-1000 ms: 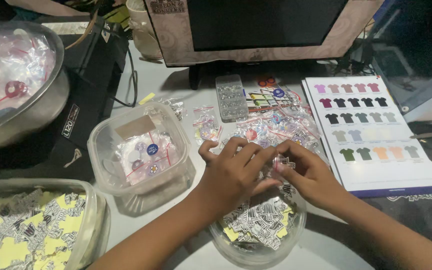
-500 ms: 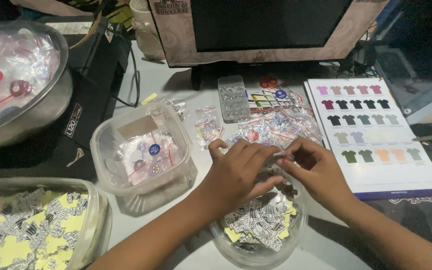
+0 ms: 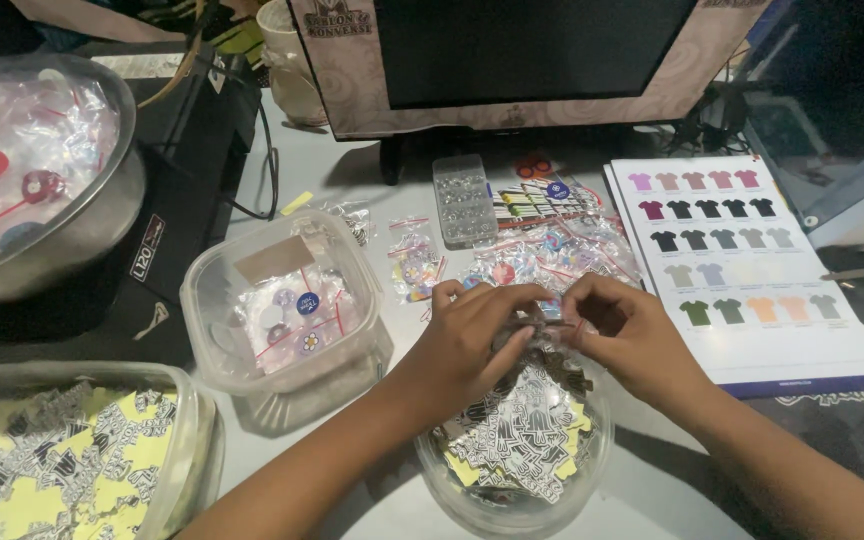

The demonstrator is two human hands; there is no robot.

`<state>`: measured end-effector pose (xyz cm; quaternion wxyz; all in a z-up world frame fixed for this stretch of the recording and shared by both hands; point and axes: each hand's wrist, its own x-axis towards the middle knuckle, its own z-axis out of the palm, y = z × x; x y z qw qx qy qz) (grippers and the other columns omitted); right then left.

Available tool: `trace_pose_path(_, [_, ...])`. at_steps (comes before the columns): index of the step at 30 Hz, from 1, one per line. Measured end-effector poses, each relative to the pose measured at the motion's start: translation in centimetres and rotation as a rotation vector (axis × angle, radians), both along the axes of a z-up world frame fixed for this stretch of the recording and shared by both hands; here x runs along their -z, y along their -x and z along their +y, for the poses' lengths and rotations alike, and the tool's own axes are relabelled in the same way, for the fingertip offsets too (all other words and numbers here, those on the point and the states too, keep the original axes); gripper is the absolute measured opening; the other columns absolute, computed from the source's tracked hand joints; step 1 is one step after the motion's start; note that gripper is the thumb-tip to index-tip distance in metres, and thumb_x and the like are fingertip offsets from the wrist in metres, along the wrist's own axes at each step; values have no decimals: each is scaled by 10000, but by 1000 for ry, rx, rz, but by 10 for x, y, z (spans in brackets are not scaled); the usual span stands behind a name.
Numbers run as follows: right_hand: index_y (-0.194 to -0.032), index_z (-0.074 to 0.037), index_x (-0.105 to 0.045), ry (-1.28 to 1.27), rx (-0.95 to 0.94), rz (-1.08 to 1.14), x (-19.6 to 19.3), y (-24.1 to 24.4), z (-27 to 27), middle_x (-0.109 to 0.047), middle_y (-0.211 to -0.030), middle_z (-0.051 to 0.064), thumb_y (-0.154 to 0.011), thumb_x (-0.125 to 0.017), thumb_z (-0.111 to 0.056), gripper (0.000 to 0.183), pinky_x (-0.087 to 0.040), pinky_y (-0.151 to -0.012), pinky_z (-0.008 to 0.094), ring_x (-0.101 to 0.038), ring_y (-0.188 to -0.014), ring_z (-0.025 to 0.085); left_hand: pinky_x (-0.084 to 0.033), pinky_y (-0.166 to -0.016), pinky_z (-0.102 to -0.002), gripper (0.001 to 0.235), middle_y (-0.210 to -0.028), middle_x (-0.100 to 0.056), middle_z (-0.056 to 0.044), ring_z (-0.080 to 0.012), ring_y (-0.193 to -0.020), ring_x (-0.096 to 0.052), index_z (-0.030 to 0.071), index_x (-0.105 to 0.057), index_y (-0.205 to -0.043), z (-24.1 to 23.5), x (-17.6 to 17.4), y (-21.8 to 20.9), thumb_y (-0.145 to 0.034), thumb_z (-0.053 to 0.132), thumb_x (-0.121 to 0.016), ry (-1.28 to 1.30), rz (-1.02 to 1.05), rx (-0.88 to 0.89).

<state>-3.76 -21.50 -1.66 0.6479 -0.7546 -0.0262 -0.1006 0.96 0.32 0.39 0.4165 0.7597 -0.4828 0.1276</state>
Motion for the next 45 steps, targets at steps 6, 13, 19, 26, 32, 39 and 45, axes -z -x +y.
trace_pose_path(6, [-907,59,-709,5,39,-4,-2,3,1,-645,-770,133,-784,-805,26,160,-553,-807,398,-615,-797,206,-415,-946,-450,382,-1071,-736,-155,-295,-1017,-718,39,-547,-1359,1,-7,0,-986,47,-626,15,57,37])
trace_pose_path(13, [-901,50,-718,0,12,-32,-4,5,5,-665,-761,128,-812,-779,26,111,-545,-784,358,-626,-784,191,-565,-886,-434,327,-1018,-742,-206,-337,-961,-751,-20,-568,-1310,1,-7,1,-984,-9,-593,46,135,38])
trace_pose_path(19, [-892,38,-718,30,-23,-85,5,5,1,-681,-785,124,-789,-821,7,149,-567,-821,371,-663,-811,191,-594,-853,-424,331,-1030,-755,-177,-338,-971,-758,7,-563,-1305,2,-8,1,-978,4,-613,75,92,21])
trace_pose_path(26, [-874,47,-710,36,-5,-87,4,7,1,-679,-771,128,-761,-818,32,156,-565,-813,364,-659,-800,191,-607,-807,-417,324,-979,-759,-180,-336,-915,-761,4,-577,-1286,1,-12,2,-966,-12,-628,82,52,14])
trace_pose_path(32, [-870,67,-683,22,27,-99,4,10,6,-690,-772,165,-775,-791,69,144,-571,-842,389,-672,-810,213,-608,-782,-393,336,-949,-767,-151,-305,-868,-764,34,-569,-1289,0,-8,2,-962,7,-644,93,61,-22])
trace_pose_path(39, [-842,66,-665,99,58,-110,-2,12,10,-695,-741,192,-766,-825,23,182,-578,-803,411,-669,-760,228,-619,-765,-394,339,-947,-771,-180,-310,-860,-772,29,-578,-1278,-1,-14,4,-950,-2,-656,73,78,-10])
trace_pose_path(45, [-831,49,-671,117,47,-102,13,8,0,-717,-752,172,-739,-830,43,184,-587,-812,425,-694,-759,226,-623,-781,-416,335,-981,-763,-192,-337,-897,-769,19,-563,-1277,-1,-16,6,-960,31,-671,91,76,-13])
